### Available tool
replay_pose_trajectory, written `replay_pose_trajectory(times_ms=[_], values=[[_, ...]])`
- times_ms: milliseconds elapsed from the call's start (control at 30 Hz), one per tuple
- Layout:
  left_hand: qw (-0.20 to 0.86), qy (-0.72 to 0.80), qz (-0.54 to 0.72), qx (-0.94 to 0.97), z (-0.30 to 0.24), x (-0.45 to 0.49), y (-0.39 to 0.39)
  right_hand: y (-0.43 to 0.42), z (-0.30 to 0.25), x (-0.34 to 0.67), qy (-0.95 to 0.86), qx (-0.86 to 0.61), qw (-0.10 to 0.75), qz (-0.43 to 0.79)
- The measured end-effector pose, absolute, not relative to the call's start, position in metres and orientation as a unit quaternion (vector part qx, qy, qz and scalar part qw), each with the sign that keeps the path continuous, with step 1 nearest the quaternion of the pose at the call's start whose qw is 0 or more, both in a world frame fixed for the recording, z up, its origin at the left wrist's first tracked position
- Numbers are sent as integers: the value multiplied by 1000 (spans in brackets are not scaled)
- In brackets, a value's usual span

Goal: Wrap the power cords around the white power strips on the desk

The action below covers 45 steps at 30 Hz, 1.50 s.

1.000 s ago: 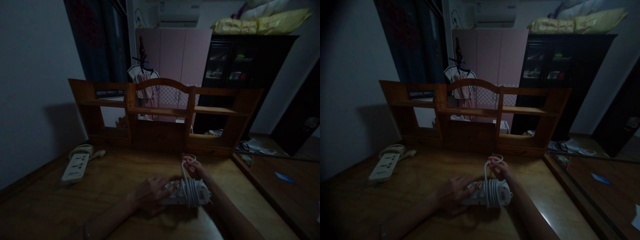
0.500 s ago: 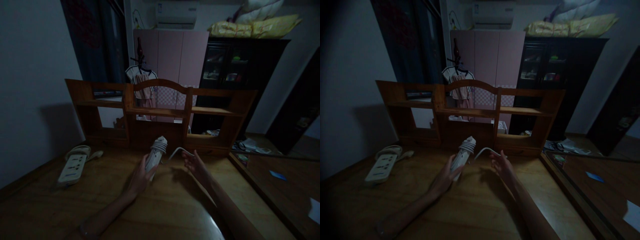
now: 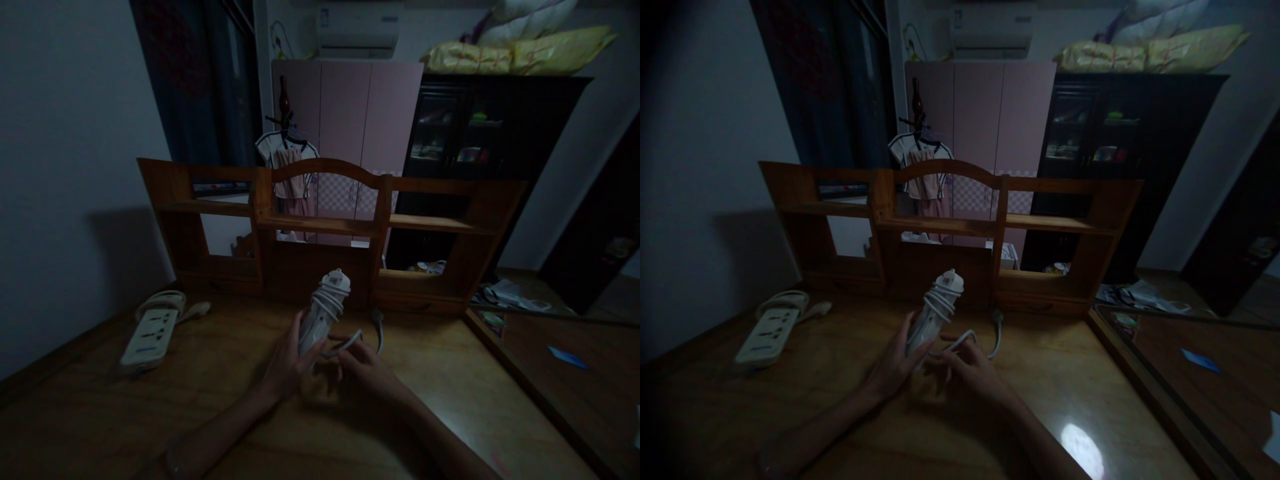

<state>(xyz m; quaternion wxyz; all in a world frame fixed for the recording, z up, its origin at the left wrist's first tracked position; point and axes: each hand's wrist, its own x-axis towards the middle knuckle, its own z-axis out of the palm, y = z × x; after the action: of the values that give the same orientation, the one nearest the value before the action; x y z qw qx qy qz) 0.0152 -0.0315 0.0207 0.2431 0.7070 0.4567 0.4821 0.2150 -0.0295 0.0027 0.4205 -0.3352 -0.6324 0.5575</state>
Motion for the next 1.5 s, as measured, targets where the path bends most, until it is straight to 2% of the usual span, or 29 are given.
replay_pose_trajectory(times_ms=[167,300,500,600,700,833,933,1033,1133,1233,1333,1400,1500], values=[[203,453,436,750,6,13,-29,-28,6,217,-643,-334,400,561],[146,451,414,777,-6,7,-29,-22,5,219,-612,-335,419,581],[5,305,363,880,6,0,-32,-6,-2,227,-428,-361,566,604],[11,257,271,927,20,3,-35,0,1,241,-398,-346,594,608],[18,277,217,936,25,7,-37,5,9,261,-325,-334,624,627],[30,367,262,892,22,11,-37,12,18,290,-225,-303,664,646],[88,458,320,825,20,9,-32,16,21,302,-216,-274,681,643],[182,524,385,738,18,6,-25,14,21,297,-258,-277,669,639],[249,528,477,656,16,4,-19,7,18,277,-369,-333,632,594],[298,514,537,599,15,5,-17,-3,10,256,-550,-399,540,498],[301,497,560,591,16,8,-19,-11,0,242,-659,-452,450,398],[280,472,564,617,16,8,-22,-13,-5,237,-668,-457,398,432],[230,439,537,683,12,4,-25,-13,-7,234,-603,-415,353,582]])
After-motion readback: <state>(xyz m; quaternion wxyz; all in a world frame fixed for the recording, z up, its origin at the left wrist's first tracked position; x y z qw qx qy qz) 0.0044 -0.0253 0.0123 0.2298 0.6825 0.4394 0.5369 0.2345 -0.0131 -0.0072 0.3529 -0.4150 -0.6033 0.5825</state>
